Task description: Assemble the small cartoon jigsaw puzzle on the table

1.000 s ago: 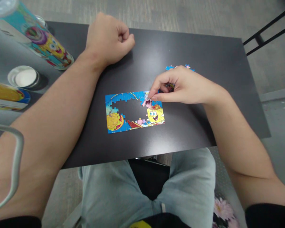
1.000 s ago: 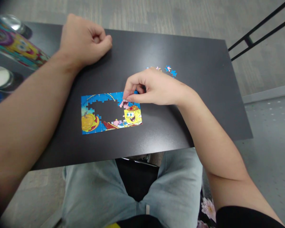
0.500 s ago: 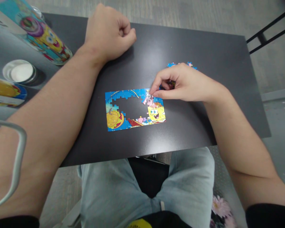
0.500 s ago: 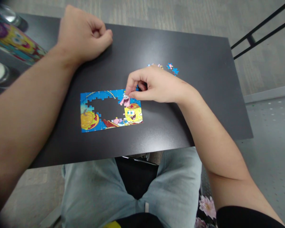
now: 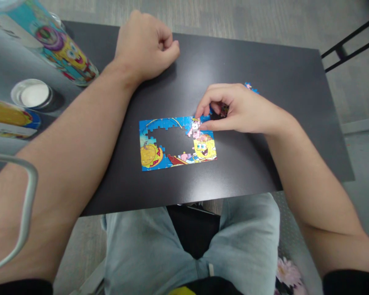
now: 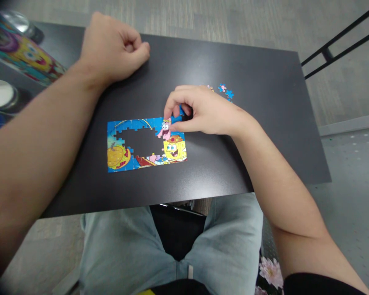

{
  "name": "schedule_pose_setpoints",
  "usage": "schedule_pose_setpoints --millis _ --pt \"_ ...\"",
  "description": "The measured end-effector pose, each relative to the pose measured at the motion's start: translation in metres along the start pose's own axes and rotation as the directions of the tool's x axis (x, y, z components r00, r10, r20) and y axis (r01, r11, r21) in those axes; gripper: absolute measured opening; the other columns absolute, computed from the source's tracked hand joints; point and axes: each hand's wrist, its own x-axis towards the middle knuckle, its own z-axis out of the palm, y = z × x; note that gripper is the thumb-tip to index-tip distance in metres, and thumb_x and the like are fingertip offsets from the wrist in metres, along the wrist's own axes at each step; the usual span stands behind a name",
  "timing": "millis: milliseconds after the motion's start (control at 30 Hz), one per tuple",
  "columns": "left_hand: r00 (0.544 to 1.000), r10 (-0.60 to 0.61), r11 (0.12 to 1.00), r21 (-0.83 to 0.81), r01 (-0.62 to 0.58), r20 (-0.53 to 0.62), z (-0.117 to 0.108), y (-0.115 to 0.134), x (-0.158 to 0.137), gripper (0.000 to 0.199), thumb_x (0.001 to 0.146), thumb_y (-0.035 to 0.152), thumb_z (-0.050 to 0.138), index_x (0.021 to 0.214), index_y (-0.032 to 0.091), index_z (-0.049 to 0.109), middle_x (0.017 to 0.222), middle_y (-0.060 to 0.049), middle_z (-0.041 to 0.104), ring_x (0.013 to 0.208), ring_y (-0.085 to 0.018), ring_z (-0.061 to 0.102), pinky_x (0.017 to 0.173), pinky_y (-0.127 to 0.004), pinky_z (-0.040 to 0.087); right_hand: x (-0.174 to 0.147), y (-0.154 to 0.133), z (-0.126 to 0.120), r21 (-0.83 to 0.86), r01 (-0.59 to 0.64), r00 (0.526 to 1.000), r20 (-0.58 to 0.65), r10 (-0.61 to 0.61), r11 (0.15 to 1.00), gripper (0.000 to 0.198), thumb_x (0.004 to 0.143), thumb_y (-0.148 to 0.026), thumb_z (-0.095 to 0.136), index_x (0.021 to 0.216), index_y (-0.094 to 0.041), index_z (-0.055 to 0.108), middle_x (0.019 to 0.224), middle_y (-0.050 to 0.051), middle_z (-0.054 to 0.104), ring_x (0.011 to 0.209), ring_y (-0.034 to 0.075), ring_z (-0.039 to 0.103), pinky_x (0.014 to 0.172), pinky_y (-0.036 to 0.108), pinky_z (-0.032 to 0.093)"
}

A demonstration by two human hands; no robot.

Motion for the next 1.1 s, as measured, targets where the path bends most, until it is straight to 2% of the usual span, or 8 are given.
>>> schedule_pose_setpoints --millis 133,300,400,500,567,667,833,1100 --pt "1.000 -0.002 1.000 -0.010 0.002 -0.024 0.001 -0.002 -0.001 0.030 0.102 0.041 0.071 0.086 0.025 0.091 0.067 -0.002 0.049 0.068 -0.025 0.049 0.084 -0.046 0.038 -0.002 -0.002 -0.009 0.006 0.009 0.985 -0.171 -0.008 1.000 0.018 0.107 -0.044 0.104 0.106 -0.031 0.092 0.105 0.004 0.083 0.086 0.024 0.065 0.081 0.043 0.051" --pt "0.999 -0.014 0.997 -0.070 0.017 0.039 -0.001 -0.007 0.000 0.036 0.099 0.057 0.067 0.069 0.038 0.064 0.064 -0.004 0.053 0.073 -0.031 0.049 0.084 -0.054 0.037 -0.007 0.009 -0.027 -0.032 0.011 0.841 -0.541 -0.027 0.999 0.037 0.103 -0.061 0.108 0.095 -0.035 0.082 0.090 0.002 0.075 0.083 0.026 0.063 0.083 0.047 0.051" --pt "0.999 -0.024 0.993 -0.115 0.027 0.025 -0.004 -0.007 0.000 0.043 0.094 0.066 0.066 0.064 0.040 0.048 0.058 -0.004 0.049 0.076 -0.034 0.051 0.083 -0.055 0.035 -0.012 0.018 -0.039 -0.071 -0.063 0.806 -0.592 0.009 0.995 0.036 0.105 -0.059 0.105 0.096 -0.036 0.079 0.093 0.002 0.076 0.088 0.026 0.063 0.087 0.047 0.051" --pt "0.998 -0.035 0.989 -0.139 0.041 0.046 -0.006 -0.005 0.000 0.046 0.092 0.069 0.065 0.064 0.039 0.046 0.059 -0.004 0.048 0.075 -0.033 0.050 0.082 -0.053 0.033 -0.017 0.026 -0.048 -0.116 -0.082 0.787 -0.617 -0.008 0.990 0.035 0.105 -0.053 0.105 0.098 -0.030 0.080 0.095 0.004 0.075 0.087 0.023 0.060 0.088 0.044 0.050" --pt "0.997 -0.053 0.989 -0.135 0.060 0.055 -0.006 -0.005 0.000 0.046 0.092 0.071 0.066 0.064 0.038 0.049 0.060 -0.004 0.050 0.074 -0.033 0.049 0.082 -0.052 0.033 -0.021 0.030 -0.052 -0.155 -0.091 0.791 -0.611 -0.023 0.984 0.034 0.103 -0.052 0.105 0.100 -0.027 0.083 0.097 0.006 0.076 0.088 0.023 0.061 0.090 0.045 0.051" --pt "0.997 -0.077 0.991 -0.111 0.077 0.007 -0.004 -0.006 0.000 0.047 0.089 0.070 0.068 0.062 0.036 0.049 0.056 -0.004 0.043 0.071 -0.032 0.046 0.079 -0.050 0.034 -0.025 0.029 -0.056 -0.199 -0.163 0.848 -0.529 0.034 0.966 0.034 0.104 -0.057 0.104 0.103 -0.029 0.085 0.102 0.009 0.079 0.095 0.029 0.065 0.091 0.047 0.055" --pt "0.997 -0.076 0.992 -0.097 0.076 0.003 -0.004 -0.008 0.000 0.047 0.091 0.067 0.068 0.063 0.034 0.051 0.056 -0.004 0.042 0.070 -0.029 0.041 0.078 -0.047 0.033 -0.028 0.025 -0.053 -0.186 -0.135 0.969 -0.228 0.091 0.973 0.035 0.101 -0.060 0.107 0.102 -0.030 0.090 0.107 0.008 0.083 0.098 0.029 0.070 0.091 0.045 0.058" --pt "0.997 -0.074 0.994 -0.080 0.074 -0.006 0.000 -0.010 0.001 0.044 0.089 0.065 0.068 0.064 0.032 0.053 0.056 -0.003 0.042 0.069 -0.027 0.041 0.080 -0.047 0.032 -0.027 0.027 -0.045 -0.120 -0.114 0.989 -0.103 0.102 0.986 0.035 0.094 -0.056 0.112 0.096 -0.027 0.094 0.101 0.004 0.085 0.090 0.022 0.072 0.084 0.037 0.055"
